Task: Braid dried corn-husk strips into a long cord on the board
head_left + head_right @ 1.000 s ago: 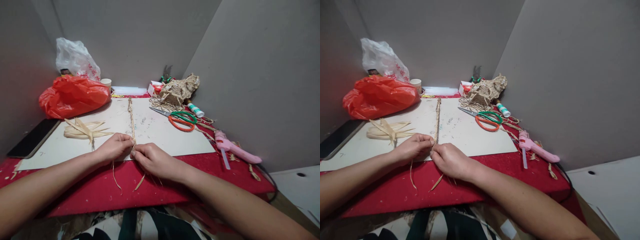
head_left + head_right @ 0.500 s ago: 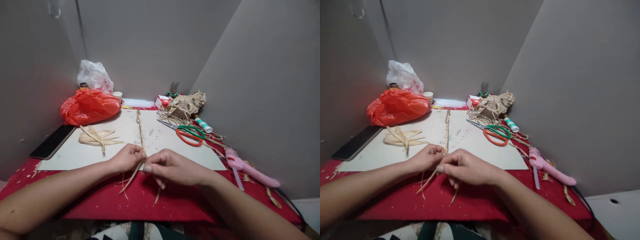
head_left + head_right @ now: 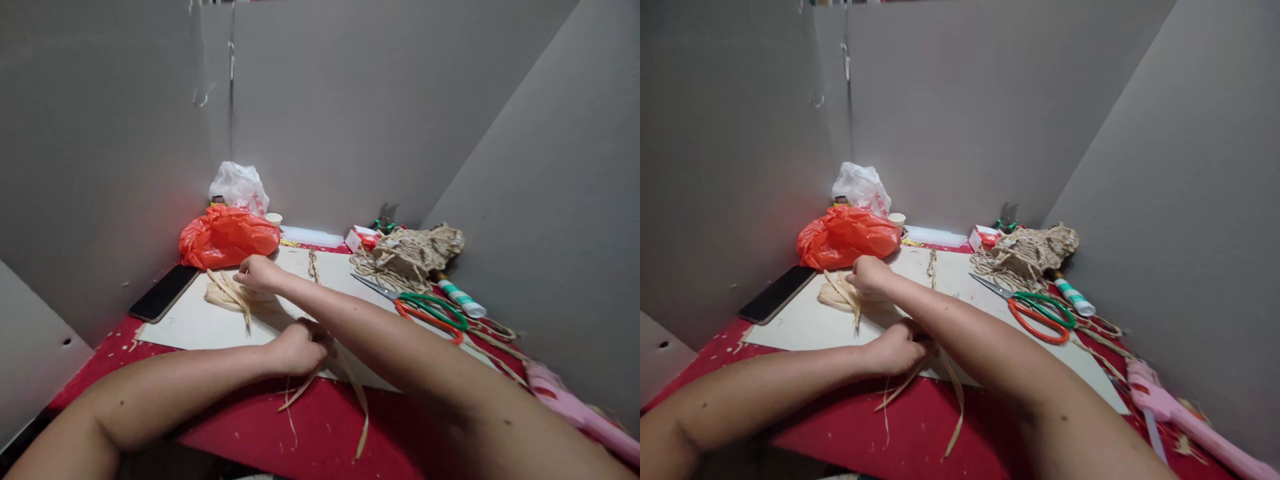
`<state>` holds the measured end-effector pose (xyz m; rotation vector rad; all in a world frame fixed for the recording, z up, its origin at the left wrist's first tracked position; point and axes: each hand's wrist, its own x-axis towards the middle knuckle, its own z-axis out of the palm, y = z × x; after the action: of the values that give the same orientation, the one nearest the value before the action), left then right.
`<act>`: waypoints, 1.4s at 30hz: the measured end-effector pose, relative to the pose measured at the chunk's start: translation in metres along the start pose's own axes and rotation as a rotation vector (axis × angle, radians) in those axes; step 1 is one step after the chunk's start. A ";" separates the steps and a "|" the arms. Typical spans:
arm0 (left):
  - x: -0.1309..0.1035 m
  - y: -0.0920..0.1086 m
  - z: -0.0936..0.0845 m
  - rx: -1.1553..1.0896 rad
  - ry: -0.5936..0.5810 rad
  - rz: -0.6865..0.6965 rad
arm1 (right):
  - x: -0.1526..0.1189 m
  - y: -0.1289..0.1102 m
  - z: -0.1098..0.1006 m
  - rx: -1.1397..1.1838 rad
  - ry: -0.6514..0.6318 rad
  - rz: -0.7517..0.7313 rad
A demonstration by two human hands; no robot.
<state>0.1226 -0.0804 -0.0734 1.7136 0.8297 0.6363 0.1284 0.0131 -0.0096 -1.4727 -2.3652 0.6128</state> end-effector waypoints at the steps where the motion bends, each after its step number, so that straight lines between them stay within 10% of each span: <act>1: 0.000 -0.001 0.001 -0.022 0.015 0.022 | 0.010 -0.004 0.005 -0.015 -0.003 0.012; 12: 0.002 -0.007 0.003 -0.105 -0.018 -0.017 | 0.026 0.007 0.002 0.398 -0.088 0.053; 24: -0.004 0.001 -0.003 -0.098 -0.038 -0.087 | -0.094 0.068 -0.064 1.235 -0.150 0.099; 32: -0.003 0.008 0.000 -0.252 -0.046 -0.098 | -0.190 0.101 -0.052 1.070 -0.126 0.262; 42: -0.008 0.019 0.006 -0.275 -0.010 -0.121 | -0.208 0.090 -0.022 0.798 -0.282 0.232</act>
<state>0.1261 -0.0937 -0.0574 1.4070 0.7934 0.6274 0.2988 -0.1346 -0.0393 -1.3199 -1.7491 1.6717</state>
